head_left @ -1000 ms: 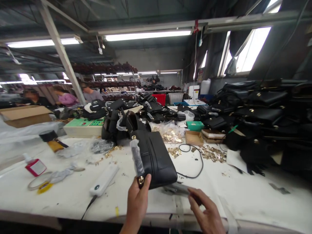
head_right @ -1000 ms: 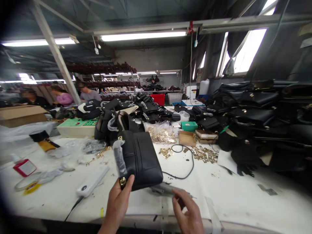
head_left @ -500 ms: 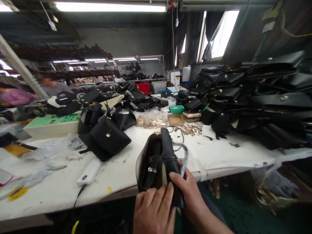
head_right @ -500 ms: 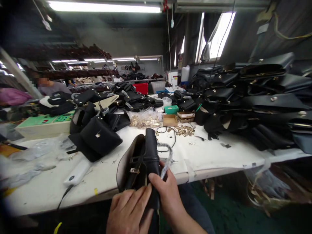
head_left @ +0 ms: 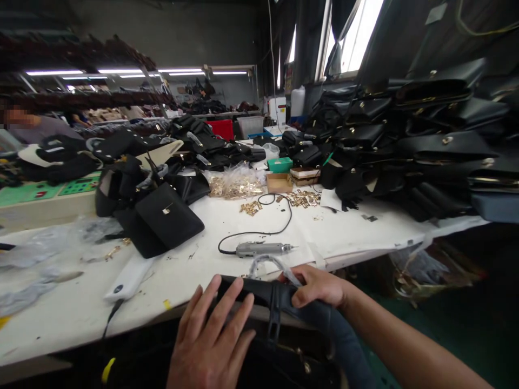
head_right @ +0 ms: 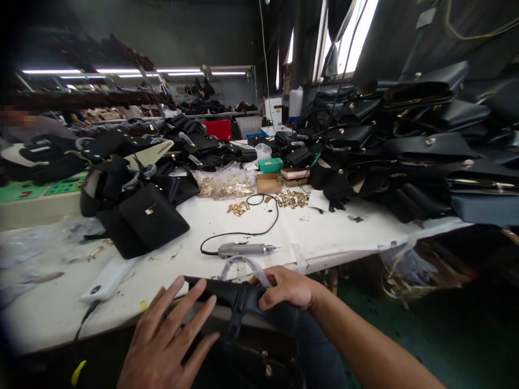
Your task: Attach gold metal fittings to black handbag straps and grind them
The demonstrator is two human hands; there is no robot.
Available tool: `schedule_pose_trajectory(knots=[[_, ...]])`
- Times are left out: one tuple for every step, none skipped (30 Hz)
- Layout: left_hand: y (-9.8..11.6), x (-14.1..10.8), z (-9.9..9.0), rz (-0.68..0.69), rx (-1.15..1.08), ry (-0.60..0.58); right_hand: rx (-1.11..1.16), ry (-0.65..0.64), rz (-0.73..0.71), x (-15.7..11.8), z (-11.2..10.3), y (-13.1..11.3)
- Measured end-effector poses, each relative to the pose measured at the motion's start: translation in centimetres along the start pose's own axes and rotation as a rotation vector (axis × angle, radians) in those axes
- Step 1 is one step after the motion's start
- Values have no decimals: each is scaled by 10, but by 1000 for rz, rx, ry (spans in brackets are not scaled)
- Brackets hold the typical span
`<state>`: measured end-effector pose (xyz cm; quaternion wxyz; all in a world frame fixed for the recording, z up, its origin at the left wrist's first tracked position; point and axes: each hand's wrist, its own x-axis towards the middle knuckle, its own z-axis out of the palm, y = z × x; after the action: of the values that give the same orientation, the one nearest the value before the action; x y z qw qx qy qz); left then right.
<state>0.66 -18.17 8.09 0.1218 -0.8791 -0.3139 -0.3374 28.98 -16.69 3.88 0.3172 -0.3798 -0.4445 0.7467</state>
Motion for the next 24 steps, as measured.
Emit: schedule_pose_trajectory(knots=[[1, -1, 4, -29, -13, -15, 28, -7, 29, 7, -2, 5], [2, -2, 7, -52, -25, -29, 47, -16, 51, 13, -5, 11], [3, -3, 11, -60, -36, -48, 55, -28, 68, 19, -7, 16], [3, -4, 14, -55, -51, -72, 52, -49, 83, 24, -10, 21], [3, -5, 18, -43, -73, -96, 39, -73, 99, 29, -12, 25], [2, -5, 22, -33, -101, -118, 24, -100, 117, 33, -13, 27], [0, -6, 26, -28, -132, -134, 11, -125, 137, 36, -14, 29], [-2, -6, 30, -33, -167, -144, -6, -139, 154, 39, -15, 30], [-4, -7, 35, -42, -201, -150, -38, -144, 159, 41, -15, 29], [-6, -8, 39, -51, -232, -151, -92, -139, 153, 43, -15, 27], [-9, -8, 44, -53, -254, -153, -171, -126, 136, 45, -14, 24], [-11, -9, 49, -50, -269, -161, -276, -87, 100, 47, -14, 21], [-13, -10, 54, -47, -281, -171, -405, -12, 36, 50, -15, 17], [-15, -11, 59, -50, -289, -182, -551, 101, -50, 53, -16, 14], [-16, -10, 63, -61, -293, -185, -705, 241, -151, 57, -18, 11], [-16, -9, 67, -83, -297, -182, -862, 384, -253, 62, -21, 8], [-17, -6, 70, -109, -300, -179, -1017, 497, -337, 68, -24, 5], [-17, -3, 72, -139, -301, -183, -1160, 557, -381, 74, -28, 4], [-17, 2, 73, -172, -301, -208, -1281, 560, -376, 80, -31, 3], [-19, 7, 73, -210, -304, -259, -1372, 531, -339, 85, -35, 2], [-21, 12, 72, -258, -313, -336, -1429, 493, -290, 90, -39, 2], [-25, 18, 71, -317, -328, -428, -1459, 462, -247, 94, -43, 1], [-30, 23, 71, -381, -348, -516, -1470, 440, -218, 96, -47, 1], [-36, 26, 72, -442, -370, -593, -1471, 426, -203, 96, -52, 0]])
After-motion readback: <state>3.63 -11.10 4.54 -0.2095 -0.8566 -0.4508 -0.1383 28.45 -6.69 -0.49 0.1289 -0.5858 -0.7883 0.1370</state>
